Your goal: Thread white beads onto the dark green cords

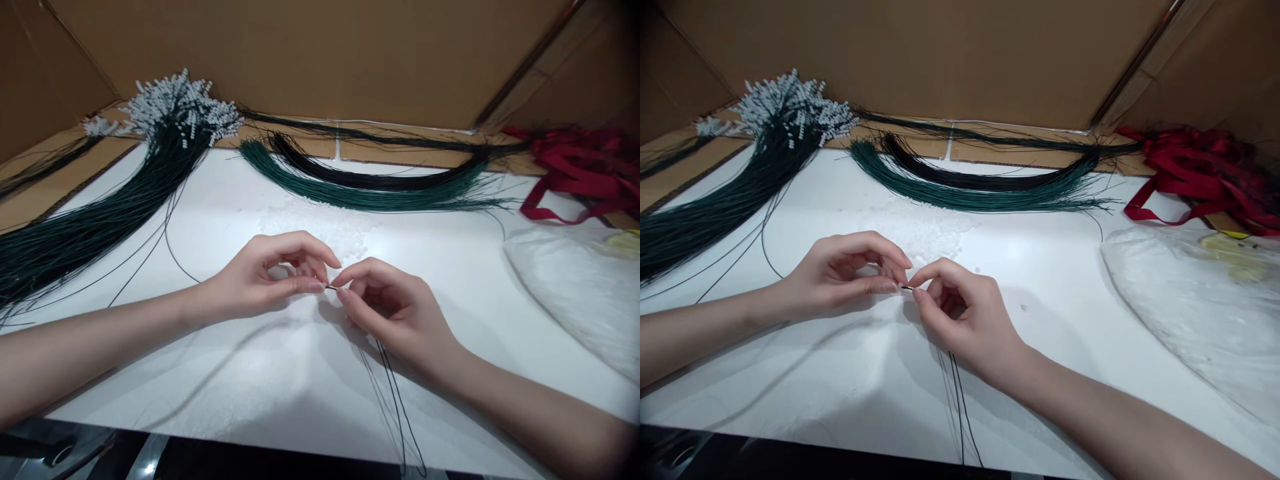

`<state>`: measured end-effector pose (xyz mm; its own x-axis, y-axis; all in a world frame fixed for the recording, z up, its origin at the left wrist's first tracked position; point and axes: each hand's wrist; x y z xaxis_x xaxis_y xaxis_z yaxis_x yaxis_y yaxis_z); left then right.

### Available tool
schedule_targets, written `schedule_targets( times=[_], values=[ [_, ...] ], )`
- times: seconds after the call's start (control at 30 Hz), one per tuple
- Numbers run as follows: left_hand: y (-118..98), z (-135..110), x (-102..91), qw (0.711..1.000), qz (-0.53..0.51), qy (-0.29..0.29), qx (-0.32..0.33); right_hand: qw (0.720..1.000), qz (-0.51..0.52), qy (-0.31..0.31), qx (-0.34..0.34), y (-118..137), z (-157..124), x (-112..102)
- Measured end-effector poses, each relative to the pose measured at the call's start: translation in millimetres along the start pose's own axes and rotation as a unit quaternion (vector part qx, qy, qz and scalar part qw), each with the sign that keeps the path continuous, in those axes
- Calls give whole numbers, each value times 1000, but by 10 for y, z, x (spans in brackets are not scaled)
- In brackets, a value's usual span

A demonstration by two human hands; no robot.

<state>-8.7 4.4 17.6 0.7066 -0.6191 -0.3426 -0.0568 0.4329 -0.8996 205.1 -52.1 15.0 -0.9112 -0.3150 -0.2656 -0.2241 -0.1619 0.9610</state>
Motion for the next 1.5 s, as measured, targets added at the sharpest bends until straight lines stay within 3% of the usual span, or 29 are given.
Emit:
schedule_targets(
  times=[1.5],
  values=[
    [-18,-10,17,1000,28,8,4,1000,-10,-4,-5,13,-2,15]
  ],
)
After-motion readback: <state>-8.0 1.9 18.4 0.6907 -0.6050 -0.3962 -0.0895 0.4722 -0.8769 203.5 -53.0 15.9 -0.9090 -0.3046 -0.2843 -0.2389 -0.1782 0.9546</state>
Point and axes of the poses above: each hand's wrist, its own z-axis towards the middle knuckle, its own x-axis out of the palm, y = z × x, and after that the axes turned 3 degrees about y, right-handed
